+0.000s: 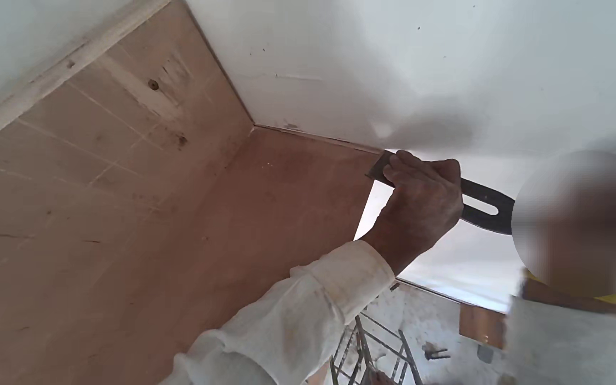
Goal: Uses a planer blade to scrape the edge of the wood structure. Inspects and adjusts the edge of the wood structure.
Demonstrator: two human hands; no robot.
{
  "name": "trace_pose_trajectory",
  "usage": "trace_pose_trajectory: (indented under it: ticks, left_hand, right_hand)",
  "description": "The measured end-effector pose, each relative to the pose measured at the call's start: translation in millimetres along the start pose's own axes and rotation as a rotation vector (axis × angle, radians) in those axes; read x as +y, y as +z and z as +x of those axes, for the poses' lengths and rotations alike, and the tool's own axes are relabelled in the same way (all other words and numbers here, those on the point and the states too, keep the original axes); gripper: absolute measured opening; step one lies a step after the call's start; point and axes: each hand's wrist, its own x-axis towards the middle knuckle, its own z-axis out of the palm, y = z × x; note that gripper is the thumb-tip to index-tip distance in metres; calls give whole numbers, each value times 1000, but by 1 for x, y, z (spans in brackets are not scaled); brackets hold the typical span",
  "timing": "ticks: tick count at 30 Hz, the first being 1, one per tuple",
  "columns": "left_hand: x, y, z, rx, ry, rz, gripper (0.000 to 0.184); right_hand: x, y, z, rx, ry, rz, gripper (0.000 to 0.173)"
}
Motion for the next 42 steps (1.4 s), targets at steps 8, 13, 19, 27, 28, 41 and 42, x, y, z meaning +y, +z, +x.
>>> trace_pose_trajectory:
  ticks: [8, 13, 19, 27, 28, 41, 42]
  left_hand:
    - [2, -2, 0, -54, -8, 66, 27]
    - [6, 5, -2, -13, -8, 104, 26]
    - [6, 6, -2, -57, -13, 74, 28]
    - [0, 6, 2, -121, -93, 118, 30]
    - [-2, 6, 2, -104, -116, 125, 29]
    - [-1, 11, -5, 83, -6, 82, 25]
    - [-1, 11, -4, 91, -9, 97, 25]
  right_hand:
    - [0, -4, 5, -44, 63, -97, 58]
    - [5, 12, -5, -54, 172, -93, 61]
    - [20, 25, -10, -17, 173, -154, 60]
    - [38, 32, -14, -27, 186, -146, 59]
    - [36, 34, -12, -48, 196, -135, 59]
    - [-1, -29, -30, 139, 76, -98, 60]
    - [-3, -29, -30, 119, 78, -106, 59]
